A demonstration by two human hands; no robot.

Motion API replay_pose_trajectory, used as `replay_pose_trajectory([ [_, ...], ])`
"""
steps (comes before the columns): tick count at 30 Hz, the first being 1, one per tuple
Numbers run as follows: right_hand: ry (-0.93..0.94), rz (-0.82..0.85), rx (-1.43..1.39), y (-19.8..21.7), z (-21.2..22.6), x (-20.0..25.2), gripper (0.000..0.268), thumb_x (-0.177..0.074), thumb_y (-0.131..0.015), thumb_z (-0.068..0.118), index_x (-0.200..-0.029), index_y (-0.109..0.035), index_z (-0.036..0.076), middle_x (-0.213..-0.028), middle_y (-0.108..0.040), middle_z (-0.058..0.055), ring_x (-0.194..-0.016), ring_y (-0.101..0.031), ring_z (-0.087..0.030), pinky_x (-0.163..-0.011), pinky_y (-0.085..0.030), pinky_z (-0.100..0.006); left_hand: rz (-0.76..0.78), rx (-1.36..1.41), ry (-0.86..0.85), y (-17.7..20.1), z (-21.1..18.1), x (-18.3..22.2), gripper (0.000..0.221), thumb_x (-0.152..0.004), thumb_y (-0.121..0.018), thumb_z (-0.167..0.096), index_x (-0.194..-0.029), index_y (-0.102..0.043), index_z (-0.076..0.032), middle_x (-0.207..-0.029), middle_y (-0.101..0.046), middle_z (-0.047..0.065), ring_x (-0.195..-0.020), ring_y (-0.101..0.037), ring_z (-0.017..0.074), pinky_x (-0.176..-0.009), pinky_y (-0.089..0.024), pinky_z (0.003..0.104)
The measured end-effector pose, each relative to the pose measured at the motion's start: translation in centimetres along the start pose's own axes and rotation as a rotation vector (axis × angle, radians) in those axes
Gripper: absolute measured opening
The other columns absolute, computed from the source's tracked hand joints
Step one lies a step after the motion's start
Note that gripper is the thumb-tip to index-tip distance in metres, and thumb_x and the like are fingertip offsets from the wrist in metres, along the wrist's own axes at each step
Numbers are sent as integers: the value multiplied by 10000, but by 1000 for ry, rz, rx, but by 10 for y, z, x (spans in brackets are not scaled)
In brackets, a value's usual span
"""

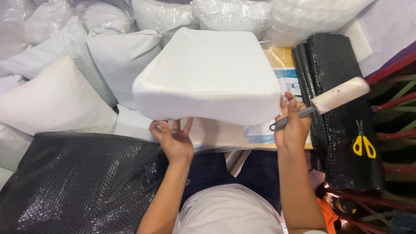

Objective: The person unboxes a pillow from black bubble wrap, cleans the pillow surface using a lint roller, and then places the pillow into a clear plastic bag followed by a blue storage bag.

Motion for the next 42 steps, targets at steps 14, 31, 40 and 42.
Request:
replay_pose_trajectory([
  [14,293,146,802,28,-40,67,316,-1028,-492,247,-777,-540,61,-523,-549,-114,-432,-603,-225,-418,-471,-336,414,-188,65,-49,-5,-14,547,-958,-692,-189,-1406,-406,-315,-1125,-677,63,-974,-764,305,-860,-684,448],
  [31,360,-284,1115,71,6,48,368,-1073,-551,313,-884,-566,-2,-559,-595,-186,-617,-658,-420,-585,-453,-509,457,-309,455,-35,40,-18,819,-921,-281,-796,-1589,-169,-336,-1074,-631,141,-801,-736,288,-577,-665,400],
  [40,193,-462,424,156,13,-3,553,-1150,-657,439,-1546,-327,240,-1460,-451,-113,-1332,-523,-318,-1040,-503,-503,377,-562,819,23,145,-72,1235,-718,-367,-1014,-1648,-2,-288,-1296,-511,244,-560,-682,273,-394,-573,279],
  [42,109,-459,439,164,11,-2,704,-1143,-706,431,-1602,-228,192,-1577,-373,-176,-1457,-407,-396,-1155,-362,-600,334,-708,819,34,163,-84,1129,-825,-479,-905,-1658,-82,-255,-1285,-534,221,-628,-645,242,-439,-537,268],
])
Point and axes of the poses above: each hand's wrist, its own x-axis away from the middle knuckle, its own y-axis out of the back of the hand, z = x × y, the point moved 7 cm from there along -x, towards the middle knuckle
